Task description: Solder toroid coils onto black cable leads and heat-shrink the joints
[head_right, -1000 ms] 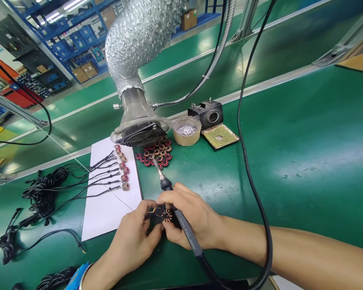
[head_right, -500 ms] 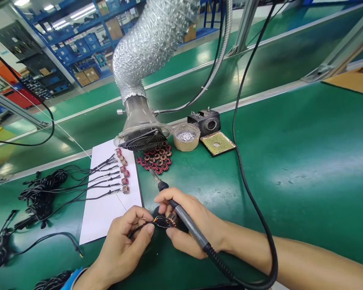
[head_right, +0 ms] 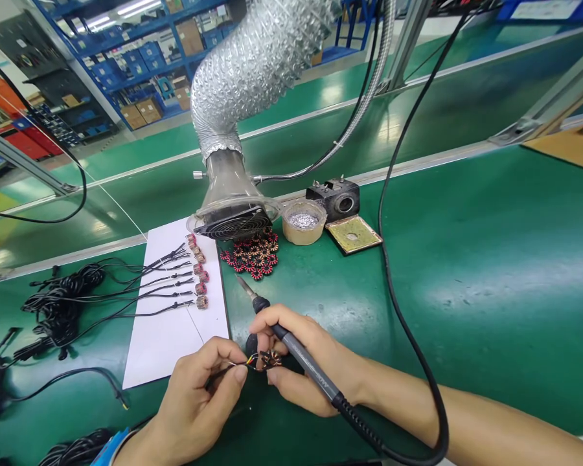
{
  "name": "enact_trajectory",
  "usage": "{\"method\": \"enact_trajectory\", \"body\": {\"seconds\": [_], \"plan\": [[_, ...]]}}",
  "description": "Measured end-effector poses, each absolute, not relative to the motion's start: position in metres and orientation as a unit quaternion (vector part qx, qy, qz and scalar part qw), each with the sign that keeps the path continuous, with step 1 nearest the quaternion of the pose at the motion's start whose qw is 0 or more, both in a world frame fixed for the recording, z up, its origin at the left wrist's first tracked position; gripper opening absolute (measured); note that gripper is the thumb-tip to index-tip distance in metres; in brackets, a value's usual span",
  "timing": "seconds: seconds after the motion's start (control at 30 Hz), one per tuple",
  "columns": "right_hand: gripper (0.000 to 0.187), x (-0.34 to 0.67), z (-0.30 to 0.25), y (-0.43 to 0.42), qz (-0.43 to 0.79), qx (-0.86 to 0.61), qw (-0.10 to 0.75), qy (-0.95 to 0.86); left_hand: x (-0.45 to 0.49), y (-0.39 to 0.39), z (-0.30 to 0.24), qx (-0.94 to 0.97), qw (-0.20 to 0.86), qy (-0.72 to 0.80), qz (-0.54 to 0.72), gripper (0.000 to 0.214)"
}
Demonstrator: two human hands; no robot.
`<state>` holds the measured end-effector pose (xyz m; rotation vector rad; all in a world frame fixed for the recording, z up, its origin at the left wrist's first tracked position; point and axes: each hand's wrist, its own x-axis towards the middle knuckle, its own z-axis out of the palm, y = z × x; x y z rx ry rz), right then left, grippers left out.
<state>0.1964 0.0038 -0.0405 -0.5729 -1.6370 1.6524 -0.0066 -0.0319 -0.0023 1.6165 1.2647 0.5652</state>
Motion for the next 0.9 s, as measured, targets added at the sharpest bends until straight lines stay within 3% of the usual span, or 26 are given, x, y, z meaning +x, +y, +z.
{"method": "enact_trajectory", "body": {"seconds": [0.2,0.33,0.7,0.9], "plan": [[0.029,0.198,-0.046,0.002,0.695,-0.227,0.368,-0.575,-0.006,-0.032,0.000,0.667,0.479,0.522,0.230,0.014],[0.019,0.198,-0.045,0.003,0.631,-0.270,0.395,-0.611,-0.005,-0.031,-0.002,0.684,0.467,0.514,0.223,0.014],[0.029,0.206,-0.029,0.015,0.431,-0.237,0.356,-0.794,-0.005,-0.028,0.000,0.744,0.410,0.499,0.171,0.018],[0.024,0.209,-0.022,0.016,0.371,-0.215,0.330,-0.841,-0.006,-0.027,-0.002,0.799,0.364,0.454,0.150,0.017]]}}
